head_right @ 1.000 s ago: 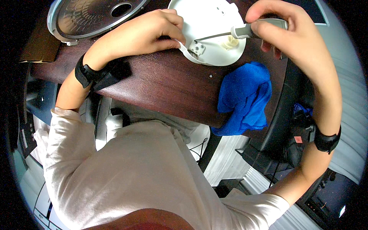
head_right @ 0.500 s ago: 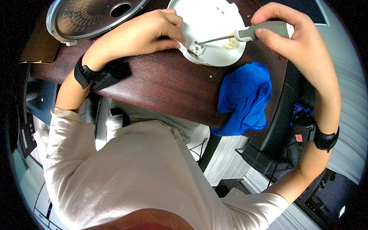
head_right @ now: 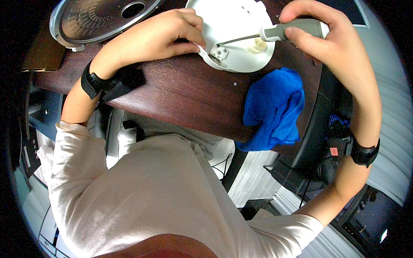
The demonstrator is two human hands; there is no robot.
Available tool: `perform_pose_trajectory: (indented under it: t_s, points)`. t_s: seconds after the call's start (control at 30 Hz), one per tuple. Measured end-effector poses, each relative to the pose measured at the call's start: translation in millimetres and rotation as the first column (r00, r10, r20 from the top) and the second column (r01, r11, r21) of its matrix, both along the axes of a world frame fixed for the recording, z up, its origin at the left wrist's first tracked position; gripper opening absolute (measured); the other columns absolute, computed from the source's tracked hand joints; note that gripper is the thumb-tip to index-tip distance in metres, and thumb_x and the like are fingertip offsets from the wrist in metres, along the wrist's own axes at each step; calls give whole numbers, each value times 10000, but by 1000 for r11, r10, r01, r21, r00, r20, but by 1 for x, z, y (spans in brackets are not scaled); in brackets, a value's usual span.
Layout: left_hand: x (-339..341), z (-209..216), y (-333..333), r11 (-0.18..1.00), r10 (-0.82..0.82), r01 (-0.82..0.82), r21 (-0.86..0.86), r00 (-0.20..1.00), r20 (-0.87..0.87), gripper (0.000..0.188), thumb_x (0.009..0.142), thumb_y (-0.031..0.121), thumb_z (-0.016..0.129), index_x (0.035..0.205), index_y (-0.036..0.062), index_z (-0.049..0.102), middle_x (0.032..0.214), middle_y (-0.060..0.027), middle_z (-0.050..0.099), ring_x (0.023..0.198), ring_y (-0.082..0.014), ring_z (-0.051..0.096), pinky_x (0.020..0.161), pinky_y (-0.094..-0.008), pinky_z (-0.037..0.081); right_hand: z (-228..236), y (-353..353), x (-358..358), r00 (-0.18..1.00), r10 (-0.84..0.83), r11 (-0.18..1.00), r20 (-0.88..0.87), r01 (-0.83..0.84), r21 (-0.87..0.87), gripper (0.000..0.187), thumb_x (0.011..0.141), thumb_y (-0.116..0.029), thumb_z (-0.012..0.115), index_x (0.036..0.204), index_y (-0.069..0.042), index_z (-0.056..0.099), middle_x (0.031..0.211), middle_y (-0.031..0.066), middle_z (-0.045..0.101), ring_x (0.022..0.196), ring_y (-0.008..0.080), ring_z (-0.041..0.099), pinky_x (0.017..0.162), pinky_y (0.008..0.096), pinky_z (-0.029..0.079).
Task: The person uses a screwdriver to remove screws from a white plastic appliance part and a metal mesh component on a table. They place the removed screws into a small white dish and continue unscrewing additional fasteners from the appliance housing.
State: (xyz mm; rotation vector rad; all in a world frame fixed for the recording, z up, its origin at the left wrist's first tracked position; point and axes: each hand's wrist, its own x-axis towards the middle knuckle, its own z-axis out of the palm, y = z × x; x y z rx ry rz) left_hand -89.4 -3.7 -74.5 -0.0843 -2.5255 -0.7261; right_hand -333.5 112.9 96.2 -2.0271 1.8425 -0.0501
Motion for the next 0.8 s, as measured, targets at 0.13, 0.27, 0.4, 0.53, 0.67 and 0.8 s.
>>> perform_pose_trajectory:
  t_s: [0.13,0.27,0.4,0.53,0.67,0.8]
  points:
    - [0,0,1,1000,13,-13,-4,1000,6,130,807,63,699,914,-12,699,862,-107,582,895,-275,587,832,-359,481,1,0,2,1000,1,1000,-11,-1,1,153,903,-135,605,1050,-102,631,802,-58,576,572,-3,458,478,172,329]
    - [0,0,1,1000,9,-9,-8,1000,0,129,811,64,697,916,-12,700,860,-106,579,896,-271,587,827,-357,482,5,-1,5,1000,7,1000,-30,-7,7,158,902,-136,607,1054,-103,629,786,-62,569,566,-6,449,472,171,323]
    - [1,0,1,1000,15,-15,5,1000,19,129,810,61,697,917,-12,700,865,-106,580,901,-270,586,830,-357,482,6,-2,7,999,6,1000,-50,-6,13,162,900,-137,610,1058,-103,627,771,-65,562,559,-9,440,467,170,316]
    - [0,-2,1,1000,13,-13,-6,1000,-14,127,804,51,700,913,-13,700,869,-104,583,906,-271,586,841,-356,483,7,-3,9,996,-13,999,-92,16,34,167,898,-139,612,1062,-104,624,755,-69,555,553,-12,431,461,169,310]
    - [0,-1,2,1000,16,-16,3,1000,0,126,800,48,703,911,-13,700,877,-102,590,912,-271,589,849,-357,484,7,-2,9,997,-26,999,-72,29,42,175,899,-139,611,1070,-101,618,747,-70,548,547,-13,423,457,170,304]
    - [-1,-2,1,999,16,-16,-32,1000,-10,131,802,54,703,914,-13,700,882,-100,595,918,-269,592,852,-357,484,5,-1,8,998,0,1000,-58,0,-1,175,901,-138,609,1071,-98,616,761,-69,549,551,-11,426,457,169,299]
